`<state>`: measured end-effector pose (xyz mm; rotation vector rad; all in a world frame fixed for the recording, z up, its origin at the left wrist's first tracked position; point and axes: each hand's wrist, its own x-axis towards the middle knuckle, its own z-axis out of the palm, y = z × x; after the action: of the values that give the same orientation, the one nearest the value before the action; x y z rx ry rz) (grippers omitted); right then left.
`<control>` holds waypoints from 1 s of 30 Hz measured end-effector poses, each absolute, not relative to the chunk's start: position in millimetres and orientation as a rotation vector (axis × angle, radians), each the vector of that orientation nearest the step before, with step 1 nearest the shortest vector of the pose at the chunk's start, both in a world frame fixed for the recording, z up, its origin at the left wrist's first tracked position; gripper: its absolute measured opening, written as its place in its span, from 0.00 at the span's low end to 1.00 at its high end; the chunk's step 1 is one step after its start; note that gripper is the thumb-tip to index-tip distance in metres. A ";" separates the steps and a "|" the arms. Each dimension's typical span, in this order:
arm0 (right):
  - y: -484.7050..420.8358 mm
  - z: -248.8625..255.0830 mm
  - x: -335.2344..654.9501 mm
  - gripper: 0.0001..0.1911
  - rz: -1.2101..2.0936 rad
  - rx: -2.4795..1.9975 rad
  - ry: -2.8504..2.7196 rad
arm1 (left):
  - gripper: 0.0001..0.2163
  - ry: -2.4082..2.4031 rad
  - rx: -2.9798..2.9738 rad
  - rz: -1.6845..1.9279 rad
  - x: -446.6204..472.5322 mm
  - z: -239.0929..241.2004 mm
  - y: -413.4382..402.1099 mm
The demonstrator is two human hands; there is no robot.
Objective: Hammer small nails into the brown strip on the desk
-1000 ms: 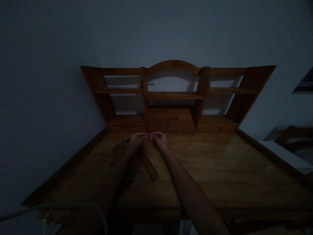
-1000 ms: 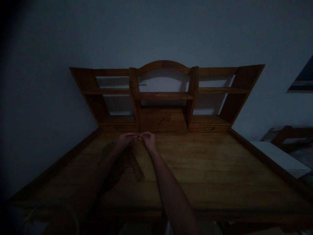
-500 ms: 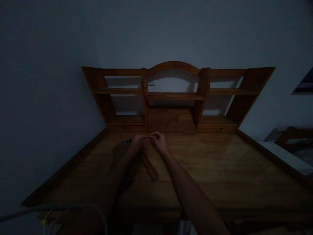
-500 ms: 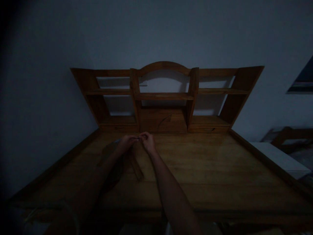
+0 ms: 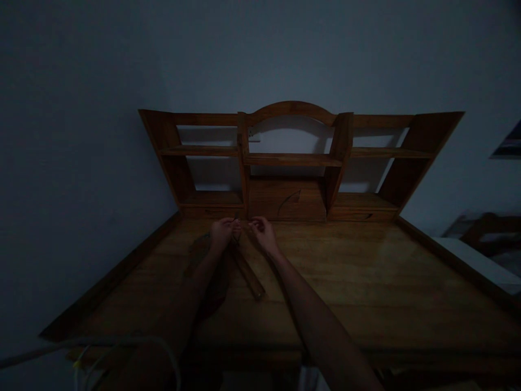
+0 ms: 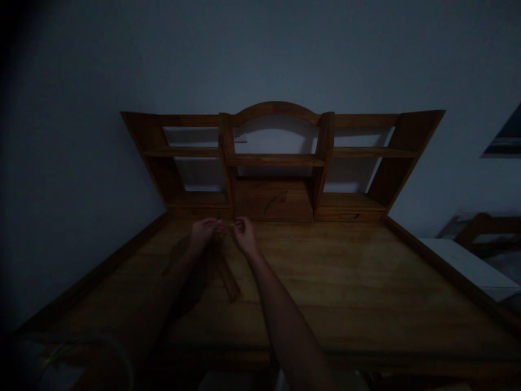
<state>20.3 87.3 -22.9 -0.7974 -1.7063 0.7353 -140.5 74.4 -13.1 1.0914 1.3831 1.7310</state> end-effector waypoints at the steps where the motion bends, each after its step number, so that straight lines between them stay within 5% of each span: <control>1: 84.1 -24.3 20.9 0.13 0.710 -0.792 -1.780 | 0.12 1.342 1.019 1.771 -141.7 -12.2 74.9; 11: 58.3 -24.3 11.8 0.27 0.453 -0.672 -2.294 | 0.15 1.162 0.827 1.926 -142.7 -6.7 66.1; 30: 40.7 -26.9 -8.3 0.25 0.312 -0.785 -2.359 | 0.13 1.189 0.836 1.953 -144.2 -0.7 66.2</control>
<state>-8.3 40.7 -26.9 -0.7850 -2.3594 0.3116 -144.2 66.2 -0.7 0.8357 1.1893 1.9532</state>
